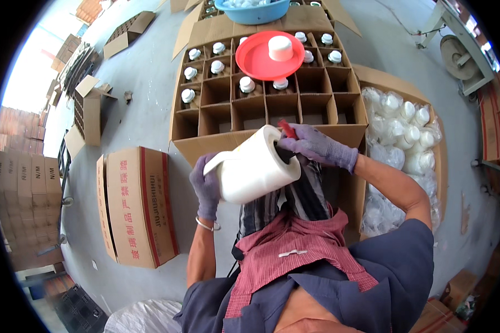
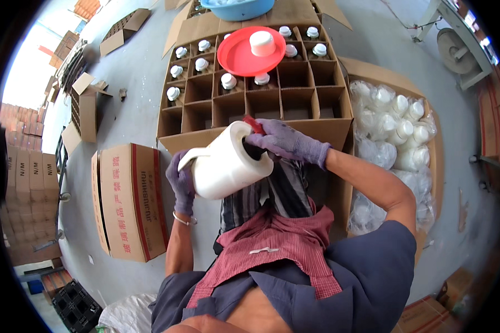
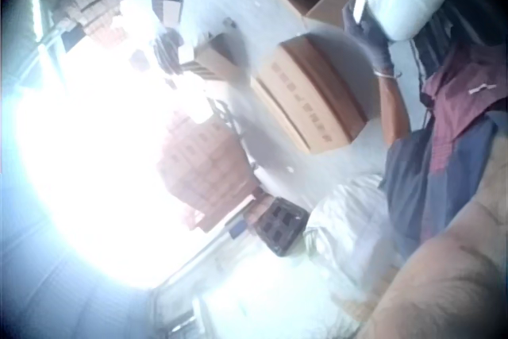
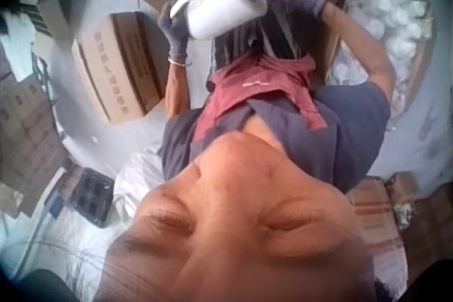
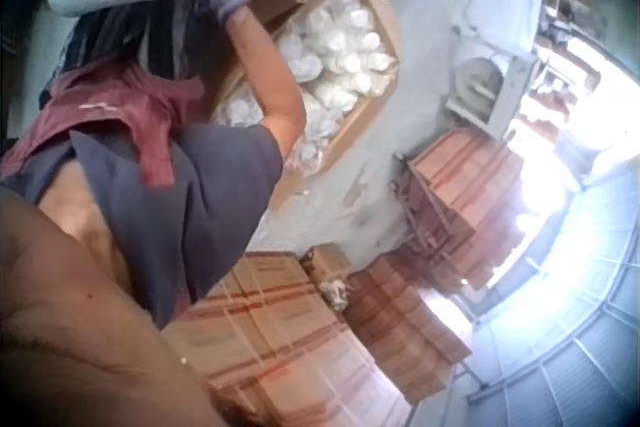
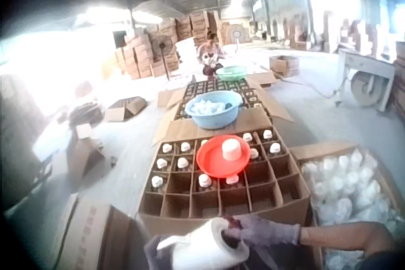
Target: The person assembles thermos flasks by inserting glass liners into plastic housings, placing foam padding, and securing them with screw-on components before packing the finished items into a cardboard box.
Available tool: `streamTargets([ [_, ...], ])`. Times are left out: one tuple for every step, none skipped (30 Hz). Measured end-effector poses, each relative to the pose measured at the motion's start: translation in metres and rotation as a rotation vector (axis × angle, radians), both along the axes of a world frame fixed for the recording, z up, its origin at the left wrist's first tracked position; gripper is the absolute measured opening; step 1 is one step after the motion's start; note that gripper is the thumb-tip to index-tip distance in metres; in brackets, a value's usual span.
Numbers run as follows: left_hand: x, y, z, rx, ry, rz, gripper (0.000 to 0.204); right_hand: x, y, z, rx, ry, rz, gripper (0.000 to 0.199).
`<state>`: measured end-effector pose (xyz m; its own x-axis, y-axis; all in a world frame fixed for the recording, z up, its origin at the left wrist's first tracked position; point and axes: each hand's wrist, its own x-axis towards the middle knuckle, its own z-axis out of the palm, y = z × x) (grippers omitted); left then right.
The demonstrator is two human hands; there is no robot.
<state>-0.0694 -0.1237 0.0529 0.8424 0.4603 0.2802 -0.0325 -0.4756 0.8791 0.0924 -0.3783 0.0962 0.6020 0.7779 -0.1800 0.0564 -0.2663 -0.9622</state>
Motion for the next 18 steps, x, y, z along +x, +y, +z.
streamTargets([
  [-0.006, 0.002, -0.004, -0.010, -0.002, 0.027, 0.029, 0.012, 0.008, 0.008, -0.053, -0.052, 0.069, 0.034],
  [-0.009, 0.003, -0.005, -0.023, 0.003, 0.041, 0.031, 0.027, 0.016, 0.018, -0.109, -0.098, 0.125, 0.034],
  [-0.013, 0.006, -0.005, 0.079, 0.028, 0.076, 0.033, 0.043, 0.026, 0.025, -0.166, -0.143, 0.184, 0.035],
  [-0.014, 0.008, -0.002, 0.179, 0.049, 0.114, 0.038, 0.060, 0.039, 0.030, -0.182, -0.222, 0.084, 0.035],
  [-0.008, 0.006, 0.003, 0.273, 0.055, 0.130, 0.044, 0.088, 0.043, 0.015, -0.109, -0.888, -0.079, 0.032],
  [-0.011, 0.010, 0.015, 0.384, 0.149, 0.090, 0.058, 0.124, 0.053, -0.002, -0.197, -1.017, -0.140, 0.029],
  [-0.017, 0.019, 0.014, 0.398, 0.257, 0.018, 0.057, 0.150, 0.070, -0.014, -0.355, -1.033, -0.182, 0.029],
  [-0.021, 0.025, 0.014, 0.407, 0.358, -0.062, 0.057, 0.180, 0.080, -0.032, -0.431, -1.027, -0.184, 0.030],
  [-0.027, 0.032, 0.012, 0.414, 0.466, -0.128, 0.057, 0.195, 0.092, -0.039, -0.518, -1.004, -0.080, 0.032],
  [-0.034, 0.037, 0.008, 0.210, 0.479, -0.157, 0.057, 0.207, 0.105, -0.044, -0.600, -0.978, 0.025, 0.033],
  [-0.040, 0.041, 0.005, 0.005, 0.485, -0.189, 0.057, 0.218, 0.114, -0.044, -0.686, -0.950, 0.127, 0.035],
  [-0.039, 0.045, 0.003, -0.199, 0.487, -0.223, 0.057, 0.231, 0.123, -0.044, -0.725, -0.923, 0.135, 0.042],
  [-0.035, 0.036, 0.007, -0.434, 0.405, -0.257, 0.058, 0.243, 0.129, -0.045, -0.723, -1.016, 0.044, 0.043],
  [-0.038, 0.035, 0.002, -0.327, 0.335, -0.264, 0.052, 0.255, 0.130, -0.045, -0.717, -1.104, -0.055, 0.045],
  [-0.035, 0.036, -0.003, -0.188, 0.271, -0.265, 0.047, 0.265, 0.128, -0.045, -0.709, -1.191, -0.156, 0.047],
  [-0.032, 0.036, -0.009, -0.048, 0.207, -0.259, 0.042, 0.275, 0.123, -0.054, -0.714, -1.135, -0.171, 0.052],
  [-0.022, 0.038, -0.013, 0.124, 0.142, -0.246, 0.037, 0.286, 0.114, -0.066, -0.716, -1.083, -0.188, 0.059],
  [-0.010, 0.037, -0.016, 0.295, 0.073, -0.232, 0.032, 0.298, 0.103, -0.078, -0.718, -1.035, -0.209, 0.065],
])
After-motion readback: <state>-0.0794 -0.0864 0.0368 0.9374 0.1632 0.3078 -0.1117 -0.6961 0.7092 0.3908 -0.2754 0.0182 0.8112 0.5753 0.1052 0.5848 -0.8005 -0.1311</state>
